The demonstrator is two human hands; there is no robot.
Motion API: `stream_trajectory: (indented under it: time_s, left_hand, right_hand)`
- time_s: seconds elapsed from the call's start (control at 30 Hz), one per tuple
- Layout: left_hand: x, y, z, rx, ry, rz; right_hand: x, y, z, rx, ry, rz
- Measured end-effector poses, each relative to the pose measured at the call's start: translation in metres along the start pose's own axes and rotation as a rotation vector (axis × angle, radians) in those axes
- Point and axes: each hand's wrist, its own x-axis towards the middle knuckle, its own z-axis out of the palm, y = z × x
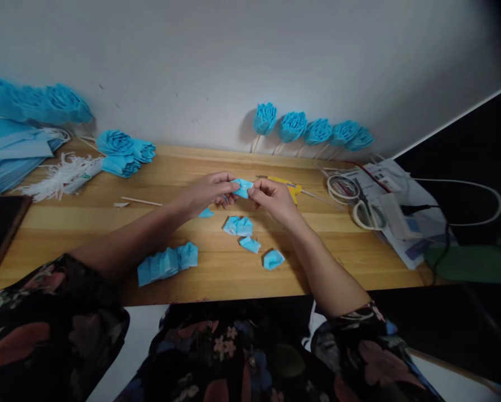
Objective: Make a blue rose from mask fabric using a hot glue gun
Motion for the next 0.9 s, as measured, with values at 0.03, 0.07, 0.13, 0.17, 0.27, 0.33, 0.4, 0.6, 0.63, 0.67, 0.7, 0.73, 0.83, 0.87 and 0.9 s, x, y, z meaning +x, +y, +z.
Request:
stream_trajectory:
  time_s: [0.03, 0.07, 0.13, 0.17, 0.27, 0.33, 0.4, 0.6, 0.63, 0.67, 0.7, 0.73, 0.83, 0.87, 0.9]
  left_hand:
    - [-0.0001, -0.0004, 0.0006, 0.033, 0.017, 0.007]
    - [-0.0001, -0.0010, 0.0012, 0.064, 0.029, 0.012]
    - [-0.0001, -0.0019, 0.0025, 0.103, 0.043, 0.017]
    - [0.0000, -0.0022, 0.0030, 0.111, 0.048, 0.017]
    - [-0.0004, -0.0015, 0.0039, 0.118, 0.059, 0.012]
    - [-0.0012, -0.0004, 0.0044, 0.124, 0.064, 0.008]
    - [-0.0020, 0.0005, 0.0048, 0.134, 0.072, 0.006]
    - [-0.0023, 0.0025, 0.0060, 0.167, 0.107, -0.014]
    - [-0.0022, 0.0029, 0.0061, 0.165, 0.114, -0.018]
    - [-0.0022, 0.0033, 0.0062, 0.159, 0.118, -0.020]
    - [-0.0022, 0.0036, 0.0061, 0.150, 0.119, -0.022]
    - [-0.0022, 0.0038, 0.0061, 0.139, 0.117, -0.023]
    - [-0.0021, 0.0034, 0.0058, 0.121, 0.113, -0.024]
    - [-0.0021, 0.0032, 0.0059, 0.125, 0.113, -0.022]
    - [-0.0022, 0.0031, 0.0060, 0.131, 0.113, -0.019]
  right_hand:
    - [-0.0003, -0.0009, 0.0004, -0.009, -0.006, -0.001]
    - [-0.0006, -0.0018, 0.0008, -0.017, -0.010, 0.000]
    - [-0.0009, -0.0032, 0.0018, -0.029, -0.014, 0.003]
    - [-0.0009, -0.0036, 0.0023, -0.033, -0.014, 0.006]
    - [-0.0007, -0.0035, 0.0034, -0.041, -0.014, 0.016]
    - [-0.0008, -0.0029, 0.0040, -0.046, -0.019, 0.022]
    - [-0.0012, -0.0026, 0.0047, -0.055, -0.022, 0.020]
    - [-0.0020, -0.0031, 0.0041, -0.052, -0.037, 0.022]
    - [-0.0017, -0.0032, 0.0032, -0.034, -0.049, 0.024]
    - [-0.0014, -0.0034, 0.0022, -0.008, -0.060, 0.025]
    - [-0.0012, -0.0037, 0.0010, 0.018, -0.071, 0.029]
    - [-0.0010, -0.0040, -0.0001, 0.039, -0.081, 0.035]
    - [-0.0012, -0.0054, -0.0019, 0.055, -0.096, 0.044]
    - [-0.0015, -0.0058, -0.0019, 0.050, -0.102, 0.041]
    - [-0.0018, -0.0060, -0.0016, 0.043, -0.108, 0.036]
